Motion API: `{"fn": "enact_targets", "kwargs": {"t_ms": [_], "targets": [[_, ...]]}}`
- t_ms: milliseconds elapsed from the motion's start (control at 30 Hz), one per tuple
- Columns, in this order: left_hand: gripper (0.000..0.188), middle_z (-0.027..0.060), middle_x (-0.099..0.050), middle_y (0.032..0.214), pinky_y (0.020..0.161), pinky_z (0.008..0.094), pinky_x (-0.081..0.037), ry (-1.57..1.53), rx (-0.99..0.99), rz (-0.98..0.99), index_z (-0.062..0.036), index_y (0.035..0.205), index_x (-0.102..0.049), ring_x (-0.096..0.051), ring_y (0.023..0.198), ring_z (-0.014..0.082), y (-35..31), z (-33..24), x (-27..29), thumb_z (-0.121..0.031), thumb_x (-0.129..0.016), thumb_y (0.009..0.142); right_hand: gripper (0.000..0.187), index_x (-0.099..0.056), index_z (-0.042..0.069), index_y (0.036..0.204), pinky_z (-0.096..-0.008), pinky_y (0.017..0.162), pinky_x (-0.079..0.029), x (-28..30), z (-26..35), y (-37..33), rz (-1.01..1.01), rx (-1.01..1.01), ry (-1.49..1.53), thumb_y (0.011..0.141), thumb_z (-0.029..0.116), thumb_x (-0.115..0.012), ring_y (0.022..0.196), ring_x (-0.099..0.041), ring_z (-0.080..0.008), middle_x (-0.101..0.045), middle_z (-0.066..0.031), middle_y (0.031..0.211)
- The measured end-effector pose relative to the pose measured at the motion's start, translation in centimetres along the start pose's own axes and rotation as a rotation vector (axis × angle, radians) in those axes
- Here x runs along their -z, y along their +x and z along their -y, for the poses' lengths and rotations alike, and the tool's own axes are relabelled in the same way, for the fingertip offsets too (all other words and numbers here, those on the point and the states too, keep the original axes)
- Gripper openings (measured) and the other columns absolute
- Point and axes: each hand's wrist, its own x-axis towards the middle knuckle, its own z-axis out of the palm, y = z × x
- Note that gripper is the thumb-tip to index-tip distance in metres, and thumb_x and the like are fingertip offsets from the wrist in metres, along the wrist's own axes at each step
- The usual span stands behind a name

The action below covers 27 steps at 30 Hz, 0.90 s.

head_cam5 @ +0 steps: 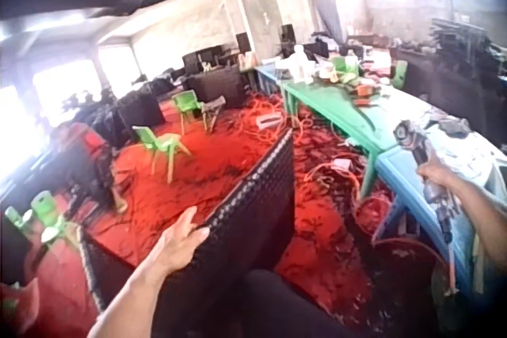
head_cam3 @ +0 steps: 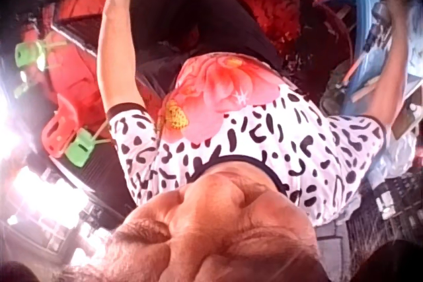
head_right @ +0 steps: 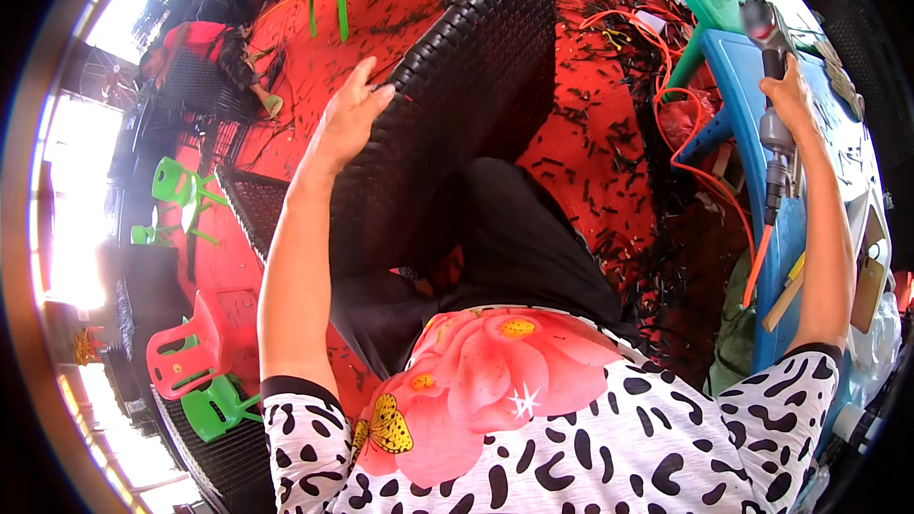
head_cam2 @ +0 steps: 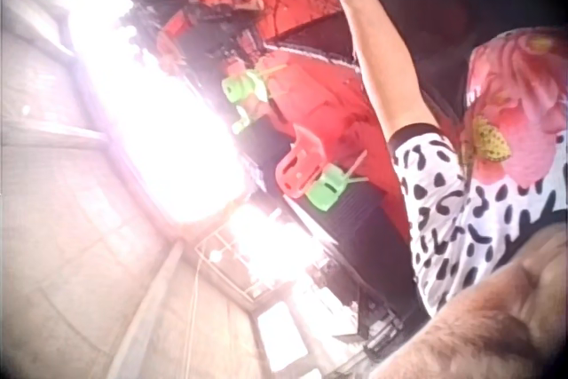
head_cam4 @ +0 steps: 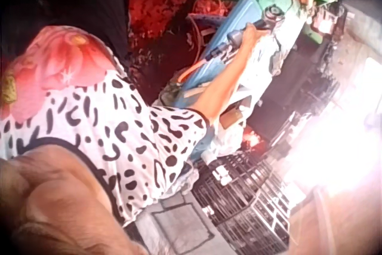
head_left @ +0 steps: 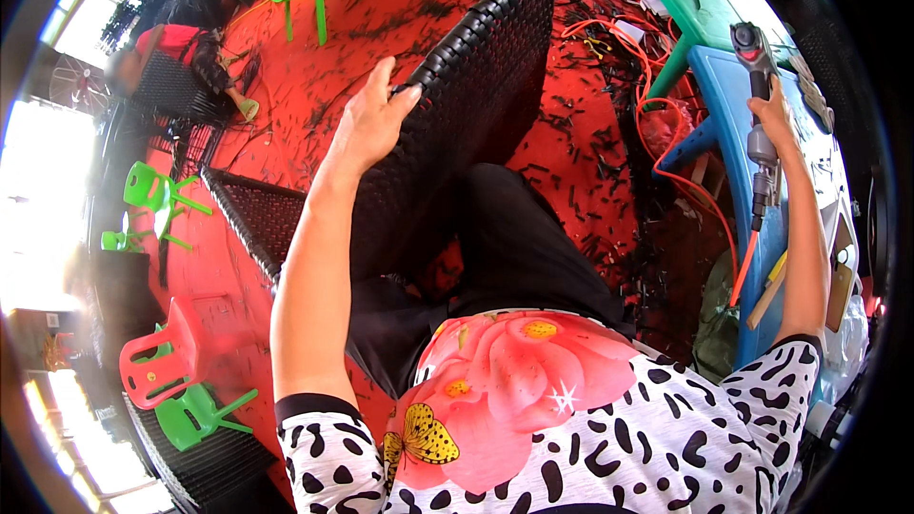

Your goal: The person wraps a black plastic strip around the legs of a black wicker chair frame. They manually coil the strip tightly along the leg and use a pneumatic nail gun to secure the strip at intervals. The person works on multiple legs of the chair frame, adjusting the strip and fastening it with the tool.

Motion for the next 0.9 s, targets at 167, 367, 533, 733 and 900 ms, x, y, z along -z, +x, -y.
{"fn": "enact_targets", "kwargs": {"t_ms": [167,367,533,733,900], "targets": [[0.061,0.0203,-0.058,0.123,0.089,0.0328,-0.047,-0.548,0.033,-0.211,0.008,0.134,-0.041,-0.059,0.111,0.0235,-2.7,-1.2,3.2,-0.034,-0.059,0.093,0.087,-0.027,-0.003,0.143,-0.0404,0.095,-0.045,-4.7,-8.3,4.9,0.007,0.036,-0.396,0.066,0.019,-0.062,0.113,-0.057,-0.0393,-0.053,-0.0295,0.127],[0.047,0.0203,-0.061,0.117,0.087,0.0329,-0.047,-0.451,0.104,-0.264,0.0082,0.126,-0.049,-0.061,0.108,0.0258,-9.0,-0.1,7.2,-0.031,-0.045,0.1,0.082,-0.026,0.003,0.143,-0.0468,0.092,-0.046,-6.5,-13.5,7.8,0.023,-0.003,-0.518,0.071,0.02,-0.062,0.108,-0.058,-0.0434,-0.058,-0.0303,0.118],[0.042,0.019,-0.062,0.115,0.088,0.0328,-0.047,-0.353,0.094,-0.289,0.008,0.123,-0.052,-0.062,0.106,0.0249,-12.8,2.3,9.5,-0.027,-0.042,0.102,0.077,-0.026,0.005,0.145,-0.0452,0.096,-0.045,-4.4,-21.1,12.1,-0.065,0.108,-0.586,0.077,0.02,-0.059,0.115,-0.055,-0.0413,-0.051,-0.0269,0.131],[0.029,0.0134,-0.063,0.113,0.09,0.0329,-0.047,-0.076,-0.062,-0.453,0.006,0.115,-0.06,-0.063,0.104,0.0228,-17.8,3.8,10.9,-0.013,-0.044,0.099,0.065,-0.034,0.005,0.14,-0.048,0.093,-0.046,-5.1,-6.7,7.6,-0.062,0.147,-0.848,0.083,0.017,-0.063,0.112,-0.056,-0.0404,-0.054,-0.0253,0.126],[0.038,0.017,-0.063,0.111,0.095,0.0359,-0.046,0.249,-0.189,-0.48,0.0049,0.109,-0.061,-0.062,0.105,0.0272,-21.2,6.1,10.4,0.011,-0.05,0.074,0.049,-0.049,0.005,0.131,-0.0401,0.093,-0.047,-9.7,3.4,2.4,0.06,0.525,-0.433,0.085,0.015,-0.063,0.111,-0.058,-0.0339,-0.057,-0.0178,0.125]]}}
